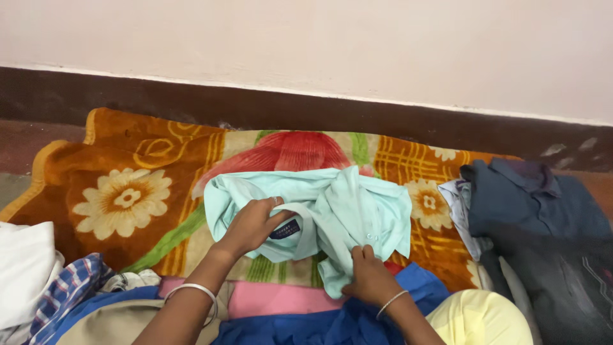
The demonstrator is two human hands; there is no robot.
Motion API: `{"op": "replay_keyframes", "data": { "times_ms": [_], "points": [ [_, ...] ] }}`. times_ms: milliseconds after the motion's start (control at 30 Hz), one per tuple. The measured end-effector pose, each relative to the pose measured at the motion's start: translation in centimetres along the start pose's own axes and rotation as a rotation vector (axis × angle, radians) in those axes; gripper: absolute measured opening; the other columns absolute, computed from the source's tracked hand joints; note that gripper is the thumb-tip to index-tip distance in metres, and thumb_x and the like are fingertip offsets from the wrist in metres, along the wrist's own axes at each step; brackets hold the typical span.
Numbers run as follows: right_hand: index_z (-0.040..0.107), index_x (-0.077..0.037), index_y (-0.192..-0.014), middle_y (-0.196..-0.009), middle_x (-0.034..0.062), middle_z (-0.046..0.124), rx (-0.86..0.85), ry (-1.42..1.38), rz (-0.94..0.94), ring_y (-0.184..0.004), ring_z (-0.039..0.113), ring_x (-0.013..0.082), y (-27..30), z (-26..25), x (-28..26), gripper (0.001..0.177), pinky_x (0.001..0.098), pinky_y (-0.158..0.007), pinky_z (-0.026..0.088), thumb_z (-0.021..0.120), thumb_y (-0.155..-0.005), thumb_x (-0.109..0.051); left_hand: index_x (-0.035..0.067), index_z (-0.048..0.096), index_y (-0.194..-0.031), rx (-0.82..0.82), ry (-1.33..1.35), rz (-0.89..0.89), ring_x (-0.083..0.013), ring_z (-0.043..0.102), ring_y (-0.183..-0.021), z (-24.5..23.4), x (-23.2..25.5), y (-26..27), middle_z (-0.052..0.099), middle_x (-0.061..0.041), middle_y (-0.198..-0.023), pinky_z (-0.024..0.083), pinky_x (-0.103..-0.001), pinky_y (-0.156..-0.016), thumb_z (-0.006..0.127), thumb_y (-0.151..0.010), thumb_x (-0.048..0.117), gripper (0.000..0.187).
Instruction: The person buttons a light green shirt and smooths the fabric on a floral blanket.
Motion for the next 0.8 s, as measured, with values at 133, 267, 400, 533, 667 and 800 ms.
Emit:
{"op": "replay_keyframes", "data": {
  "times_ms": [133, 267, 400, 533, 667, 800],
  "points": [
    [0.042, -0.003, -0.124, -0.128, 0.0278, 0.045, 0.02, 0.006, 0.007, -0.107, 0.063, 0.0486, -1.5, 4.7, 4.9, 0.055, 0.0508, -0.092, 0.053, 0.067, -0.075, -0.003, 0.004, 0.072, -0.094, 0.031, 0.123, 0.086, -0.0317, 0.076, -0.084, 0.7, -1.9, 0.0, 0.076, -0.015, -0.086, 0.057, -0.038, -0.077, 0.074, -0.079, 0.019, 0.022],
    [0.044, -0.005, -0.126, -0.12, 0.0284, 0.048, 0.091, -0.056, -0.077, -0.109, 0.059, 0.0521, -2.9, 4.3, 7.4, 0.056, 0.052, -0.093, 0.051, 0.065, -0.075, -0.001, 0.003, 0.073, -0.09, -0.139, 0.036, -0.051, -0.032, 0.076, -0.086, 1.8, -5.7, 1.5, 0.075, -0.014, -0.085, 0.057, -0.04, -0.079, 0.09, -0.064, 0.02, 0.035],
    [0.061, -0.003, -0.121, -0.11, 0.0281, 0.064, 0.224, -0.091, -0.154, -0.106, 0.064, 0.0458, -1.3, -2.1, 6.3, 0.055, 0.049, -0.092, 0.052, 0.068, -0.067, -0.001, 0.007, 0.07, -0.108, -0.024, -0.46, 0.184, -0.0393, 0.065, -0.1, 1.5, -5.4, 3.3, 0.067, -0.017, -0.101, 0.05, -0.048, -0.082, 0.086, -0.054, 0.008, 0.057],
    [0.078, -0.008, -0.104, -0.096, 0.0246, 0.074, 0.315, -0.017, -0.075, -0.094, 0.072, 0.0393, 1.5, -10.2, 4.3, 0.039, 0.0463, -0.088, 0.055, 0.064, -0.068, -0.006, 0.001, 0.064, -0.105, 0.293, -0.334, 0.282, -0.0417, 0.064, -0.092, -1.0, -4.4, 4.1, 0.067, -0.019, -0.095, 0.05, -0.048, -0.082, 0.078, -0.072, 0.009, 0.037],
    [0.079, -0.012, -0.105, -0.092, 0.0225, 0.075, 0.314, 0.046, 0.024, -0.088, 0.074, 0.0385, 5.2, -16.6, 5.4, 0.037, 0.0468, -0.083, 0.058, 0.069, -0.07, -0.013, 0.002, 0.06, -0.112, 0.113, 0.196, 0.051, -0.0291, 0.066, -0.076, 0.7, -4.0, 2.2, 0.066, -0.016, -0.081, 0.051, -0.04, -0.073, 0.07, -0.086, 0.019, 0.033],
    [0.08, -0.016, -0.113, -0.1, 0.0205, 0.077, 0.359, 0.178, 0.178, -0.092, 0.075, 0.0376, 9.7, -21.7, 9.8, 0.042, 0.0462, -0.088, 0.058, 0.071, -0.072, -0.013, -0.003, 0.065, -0.105, 0.008, 0.307, 0.08, -0.0263, 0.063, -0.079, 1.5, 2.1, 1.9, 0.067, -0.019, -0.086, 0.051, -0.039, -0.07, 0.07, -0.094, 0.033, 0.037]
  ]
}}
Point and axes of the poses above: each hand's wrist, its own y-axis away from the middle knuckle, its own z-axis out of the palm, x = y × z, the point moved 10 cm from there along -y, towards the middle knuckle
